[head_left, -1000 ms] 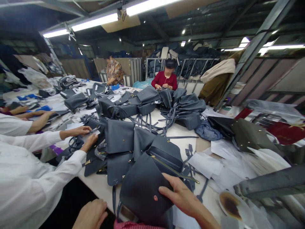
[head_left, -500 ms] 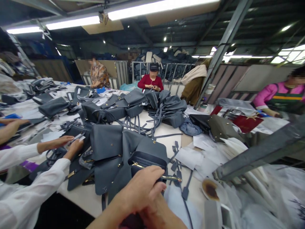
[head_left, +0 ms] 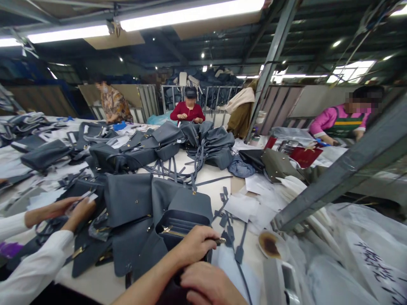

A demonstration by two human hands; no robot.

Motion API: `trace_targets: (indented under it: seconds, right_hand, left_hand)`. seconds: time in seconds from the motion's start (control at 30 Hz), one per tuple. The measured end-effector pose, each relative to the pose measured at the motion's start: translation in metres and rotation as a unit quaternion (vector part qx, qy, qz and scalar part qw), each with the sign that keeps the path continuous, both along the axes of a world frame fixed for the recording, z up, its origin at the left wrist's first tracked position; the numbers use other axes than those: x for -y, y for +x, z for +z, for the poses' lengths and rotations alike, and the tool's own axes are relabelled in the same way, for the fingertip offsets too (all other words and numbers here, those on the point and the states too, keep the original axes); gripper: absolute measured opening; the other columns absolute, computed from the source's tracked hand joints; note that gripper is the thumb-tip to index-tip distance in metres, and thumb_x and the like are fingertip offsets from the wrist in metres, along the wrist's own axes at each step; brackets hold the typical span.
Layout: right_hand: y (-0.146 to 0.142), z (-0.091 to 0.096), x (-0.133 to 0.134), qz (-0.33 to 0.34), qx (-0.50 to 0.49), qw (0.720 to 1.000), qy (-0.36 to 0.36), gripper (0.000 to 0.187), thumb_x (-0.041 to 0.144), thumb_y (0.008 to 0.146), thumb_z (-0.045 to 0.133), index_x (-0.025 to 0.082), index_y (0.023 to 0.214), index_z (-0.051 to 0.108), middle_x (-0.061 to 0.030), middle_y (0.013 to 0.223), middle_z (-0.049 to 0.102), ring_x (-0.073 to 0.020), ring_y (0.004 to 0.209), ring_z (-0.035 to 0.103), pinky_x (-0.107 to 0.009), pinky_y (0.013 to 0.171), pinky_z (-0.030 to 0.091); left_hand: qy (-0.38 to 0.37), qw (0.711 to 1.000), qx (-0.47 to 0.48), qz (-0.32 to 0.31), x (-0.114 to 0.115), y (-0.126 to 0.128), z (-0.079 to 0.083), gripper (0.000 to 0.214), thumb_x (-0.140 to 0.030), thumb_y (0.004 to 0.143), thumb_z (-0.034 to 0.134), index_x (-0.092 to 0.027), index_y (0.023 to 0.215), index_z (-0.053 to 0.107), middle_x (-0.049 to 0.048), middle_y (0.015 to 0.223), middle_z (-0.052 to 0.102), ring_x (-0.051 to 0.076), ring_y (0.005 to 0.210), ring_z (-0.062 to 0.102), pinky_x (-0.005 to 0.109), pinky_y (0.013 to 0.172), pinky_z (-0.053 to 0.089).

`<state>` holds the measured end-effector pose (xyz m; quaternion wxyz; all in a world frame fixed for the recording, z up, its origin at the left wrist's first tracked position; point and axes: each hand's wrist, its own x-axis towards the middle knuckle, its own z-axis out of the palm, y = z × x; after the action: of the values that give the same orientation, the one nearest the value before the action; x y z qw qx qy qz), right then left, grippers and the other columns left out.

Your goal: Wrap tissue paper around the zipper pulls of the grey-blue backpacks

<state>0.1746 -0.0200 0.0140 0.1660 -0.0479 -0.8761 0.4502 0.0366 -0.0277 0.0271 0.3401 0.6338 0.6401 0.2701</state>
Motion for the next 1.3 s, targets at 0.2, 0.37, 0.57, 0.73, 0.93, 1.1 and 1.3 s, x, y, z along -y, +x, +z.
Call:
trace_targets:
  seconds: [0.2,0.37,0.57,0.73,0.93,1.1,1.3]
  right_hand:
    - [0.054,-0.010,-0.048,-0.362,0.000,0.889,-0.281,0.027,0.049,0.079,0.065,0.023,0.086,0.070,-0.0036,0.079,0.071,-0.0195,0.070,0.065,-0.027,0.064,0.055]
    - [0.053,-0.016,-0.062,-0.239,0.028,0.914,-0.326,0.031,0.047,0.076,0.069,0.022,0.093,0.074,-0.0059,0.082,0.070,-0.0207,0.075,0.064,-0.031,0.066,0.053]
    - [0.054,-0.012,-0.064,-0.154,0.053,0.936,-0.311,0.013,0.033,0.079,0.069,0.022,0.074,0.074,-0.0004,0.069,0.062,-0.0149,0.067,0.058,-0.027,0.064,0.047]
    - [0.055,-0.019,-0.063,-0.137,0.048,0.913,-0.382,0.014,0.034,0.073,0.075,0.020,0.073,0.071,-0.0006,0.073,0.064,-0.0156,0.067,0.062,-0.027,0.062,0.050]
    - [0.052,-0.018,-0.060,-0.171,0.054,0.934,-0.309,0.018,0.034,0.081,0.066,0.020,0.070,0.061,0.0011,0.067,0.061,-0.0150,0.064,0.061,-0.026,0.063,0.048]
    - [0.047,-0.028,-0.058,-0.241,0.029,0.965,-0.098,0.019,0.029,0.089,0.049,0.023,0.071,0.051,0.0017,0.068,0.055,-0.0150,0.064,0.056,-0.025,0.062,0.044]
    - [0.045,-0.045,-0.049,-0.308,0.030,0.951,0.004,0.014,0.025,0.087,0.047,0.025,0.073,0.048,0.0032,0.067,0.052,-0.0146,0.058,0.052,-0.024,0.058,0.041]
  left_hand:
    - [0.039,0.987,0.142,0.065,0.017,0.010,-0.006,0.020,-0.017,0.083,0.056,-0.017,0.076,0.075,0.0008,0.072,0.068,0.014,0.075,0.060,0.023,0.076,0.041]
    - [0.026,0.995,0.084,0.048,0.018,0.019,-0.005,0.023,-0.017,0.085,0.054,-0.018,0.073,0.073,0.0002,0.066,0.065,0.014,0.071,0.057,0.025,0.077,0.038]
    - [0.009,1.000,0.024,0.017,0.021,0.021,-0.006,0.020,-0.017,0.086,0.053,-0.019,0.076,0.071,-0.0003,0.073,0.068,0.015,0.079,0.058,0.027,0.084,0.035]
    - [0.000,1.000,0.015,0.001,0.023,0.022,-0.003,0.020,-0.016,0.087,0.051,-0.019,0.078,0.069,0.0000,0.077,0.069,0.014,0.080,0.058,0.026,0.084,0.034]
    - [-0.014,0.998,0.043,0.043,0.023,0.023,0.001,0.021,-0.018,0.085,0.050,-0.018,0.072,0.066,-0.0005,0.074,0.067,0.014,0.079,0.057,0.026,0.082,0.034]
    - [-0.021,0.991,0.042,0.129,0.019,0.031,0.002,0.025,-0.019,0.084,0.045,-0.017,0.064,0.060,-0.0013,0.064,0.061,0.013,0.066,0.054,0.024,0.064,0.033]
    - [-0.027,0.977,0.078,0.195,0.015,0.034,0.000,0.022,-0.018,0.079,0.043,-0.017,0.061,0.056,-0.0027,0.056,0.055,0.012,0.059,0.053,0.023,0.057,0.032]
